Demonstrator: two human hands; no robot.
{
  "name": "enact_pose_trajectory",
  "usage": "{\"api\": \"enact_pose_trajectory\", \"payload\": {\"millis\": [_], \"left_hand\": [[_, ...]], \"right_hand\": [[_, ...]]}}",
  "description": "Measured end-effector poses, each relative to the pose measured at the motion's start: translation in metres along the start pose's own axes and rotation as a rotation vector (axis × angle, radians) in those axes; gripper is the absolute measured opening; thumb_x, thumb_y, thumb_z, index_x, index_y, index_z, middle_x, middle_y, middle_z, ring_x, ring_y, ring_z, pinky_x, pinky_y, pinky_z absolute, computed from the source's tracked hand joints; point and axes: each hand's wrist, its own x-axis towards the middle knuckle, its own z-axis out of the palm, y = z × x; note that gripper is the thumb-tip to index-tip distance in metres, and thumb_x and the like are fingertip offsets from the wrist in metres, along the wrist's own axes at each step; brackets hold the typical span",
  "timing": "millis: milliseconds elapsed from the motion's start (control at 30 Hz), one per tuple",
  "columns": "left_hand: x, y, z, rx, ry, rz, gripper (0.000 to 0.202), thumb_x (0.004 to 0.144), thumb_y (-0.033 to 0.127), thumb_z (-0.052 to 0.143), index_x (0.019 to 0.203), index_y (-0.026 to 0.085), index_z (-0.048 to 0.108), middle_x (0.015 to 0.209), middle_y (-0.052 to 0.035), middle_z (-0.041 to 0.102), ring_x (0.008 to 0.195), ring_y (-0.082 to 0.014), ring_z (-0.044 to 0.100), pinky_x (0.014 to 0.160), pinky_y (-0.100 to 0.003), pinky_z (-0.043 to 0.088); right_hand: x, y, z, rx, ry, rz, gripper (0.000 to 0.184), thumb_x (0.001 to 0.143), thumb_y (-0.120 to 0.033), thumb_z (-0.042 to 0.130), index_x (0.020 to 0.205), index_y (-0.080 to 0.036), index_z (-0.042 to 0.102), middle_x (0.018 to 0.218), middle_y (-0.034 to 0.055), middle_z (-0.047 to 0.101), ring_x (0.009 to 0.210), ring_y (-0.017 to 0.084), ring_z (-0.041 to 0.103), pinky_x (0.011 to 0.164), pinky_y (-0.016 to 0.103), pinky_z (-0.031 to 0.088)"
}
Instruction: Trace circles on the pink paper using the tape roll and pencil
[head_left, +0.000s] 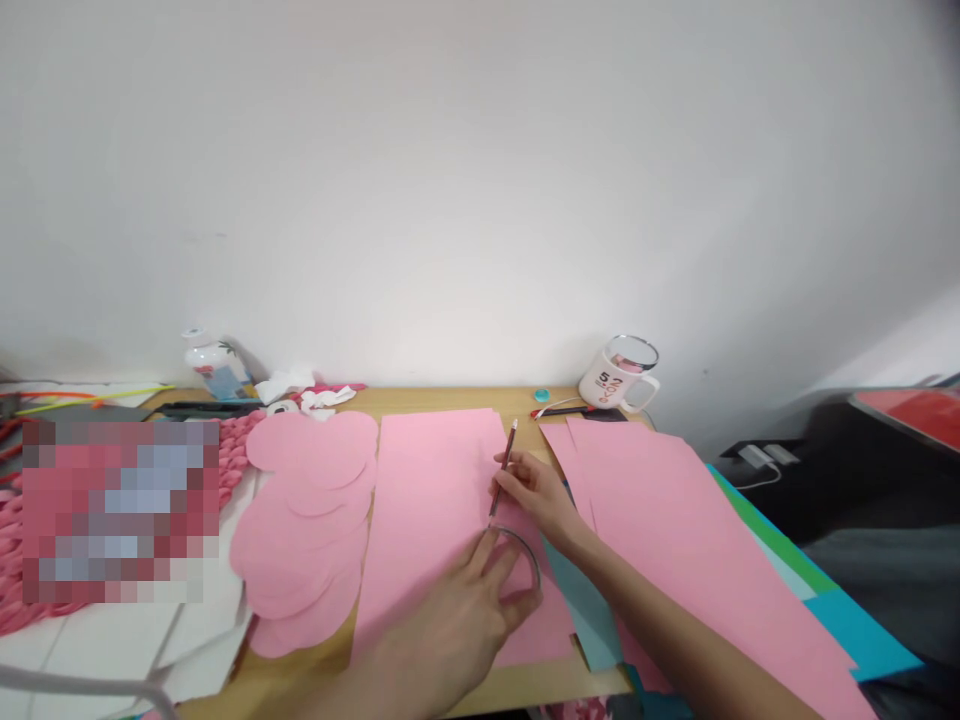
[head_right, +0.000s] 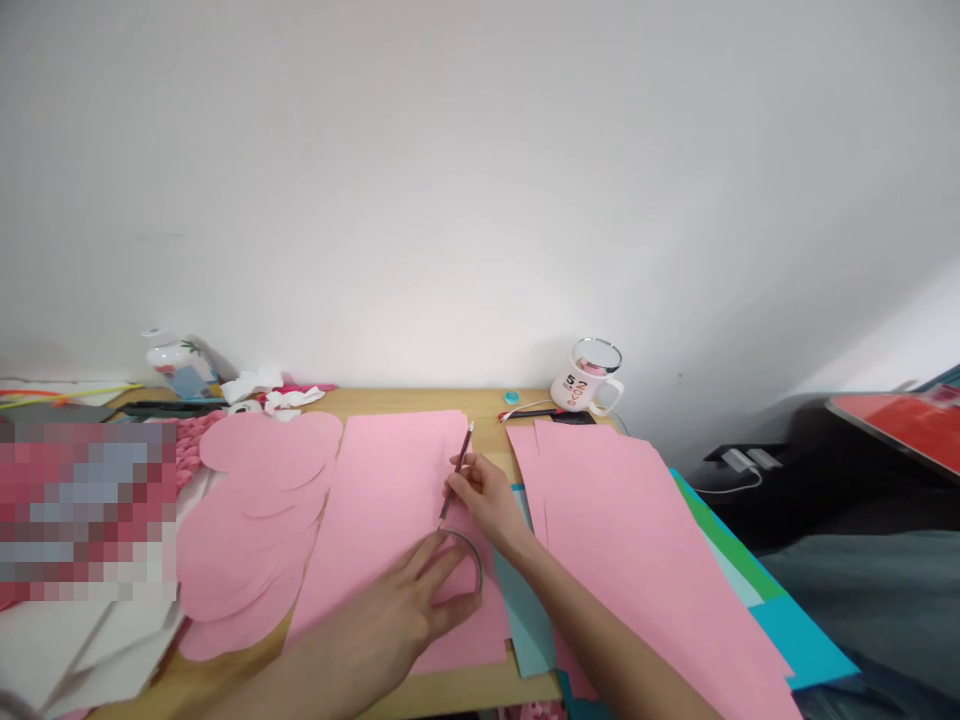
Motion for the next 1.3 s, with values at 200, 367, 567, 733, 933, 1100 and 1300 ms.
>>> {"api": "enact_pose_trajectory", "payload": {"millis": [200, 367, 567, 733, 933, 1100, 1300], "left_hand": [[0.0, 0.001, 0.002, 0.021, 0.026, -0.014, 0.037, 0.094, 0.022, 0.04, 0.129, 0.017, 0.049, 0.133, -0.0151, 0.047, 0.13, -0.0292, 0.036, 0.104, -0.041, 0.033], [0.002, 0.002, 0.002, -0.019, 0.045, -0.025, 0.034, 0.094, 0.021, 0.04, 0.125, 0.018, 0.053, 0.122, -0.0125, 0.054, 0.123, -0.0275, 0.04, 0.101, -0.041, 0.034], [0.004, 0.0, 0.0, 0.001, 0.009, -0.025, 0.033, 0.094, 0.024, 0.042, 0.124, 0.022, 0.055, 0.117, -0.0111, 0.055, 0.117, -0.0286, 0.043, 0.096, -0.041, 0.037], [0.006, -0.002, -0.008, -0.02, -0.03, -0.025, 0.033, 0.094, 0.023, 0.043, 0.125, 0.023, 0.055, 0.116, -0.0107, 0.055, 0.114, -0.0269, 0.045, 0.092, -0.038, 0.037], [0.009, -0.004, -0.011, -0.003, -0.014, -0.011, 0.032, 0.09, 0.02, 0.049, 0.12, 0.024, 0.058, 0.113, -0.0109, 0.056, 0.111, -0.0264, 0.046, 0.092, -0.036, 0.038], [0.012, -0.005, -0.011, -0.013, -0.054, 0.005, 0.03, 0.089, 0.019, 0.051, 0.118, 0.024, 0.058, 0.113, -0.0105, 0.056, 0.112, -0.026, 0.046, 0.09, -0.036, 0.039], [0.018, -0.006, -0.013, 0.049, -0.073, 0.026, 0.028, 0.093, 0.022, 0.046, 0.116, 0.027, 0.061, 0.102, -0.0091, 0.058, 0.097, -0.0234, 0.05, 0.083, -0.034, 0.039]], "right_hand": [[-0.003, 0.002, 0.004, 0.009, 0.073, 0.015, 0.037, 0.071, -0.045, 0.067, 0.093, -0.019, 0.055, 0.064, -0.0013, 0.064, 0.061, 0.016, 0.062, 0.062, 0.029, 0.049], [-0.001, -0.001, 0.016, -0.03, 0.003, 0.021, 0.029, 0.068, -0.038, 0.068, 0.087, -0.02, 0.057, 0.06, -0.0042, 0.058, 0.06, 0.015, 0.06, 0.061, 0.027, 0.049], [-0.002, 0.001, 0.013, -0.085, -0.049, 0.016, 0.024, 0.069, -0.036, 0.067, 0.085, -0.021, 0.058, 0.06, -0.0053, 0.053, 0.057, 0.014, 0.057, 0.057, 0.027, 0.049], [-0.001, 0.006, -0.01, -0.107, 0.033, 0.028, 0.03, 0.067, -0.041, 0.071, 0.084, -0.021, 0.057, 0.061, -0.0029, 0.058, 0.06, 0.018, 0.061, 0.06, 0.032, 0.052], [-0.019, 0.007, -0.035, -0.14, 0.185, 0.029, 0.035, 0.064, -0.047, 0.074, 0.08, -0.022, 0.055, 0.06, -0.0027, 0.056, 0.057, 0.019, 0.061, 0.055, 0.034, 0.054], [-0.055, 0.008, -0.043, -0.1, 0.319, 0.017, 0.037, 0.063, -0.049, 0.075, 0.078, -0.022, 0.054, 0.065, -0.0005, 0.059, 0.062, 0.022, 0.065, 0.06, 0.038, 0.058], [-0.101, 0.01, -0.033, -0.15, 0.439, -0.003, 0.037, 0.067, -0.051, 0.072, 0.079, -0.02, 0.054, 0.065, -0.0006, 0.059, 0.063, 0.021, 0.066, 0.057, 0.034, 0.058]]}}
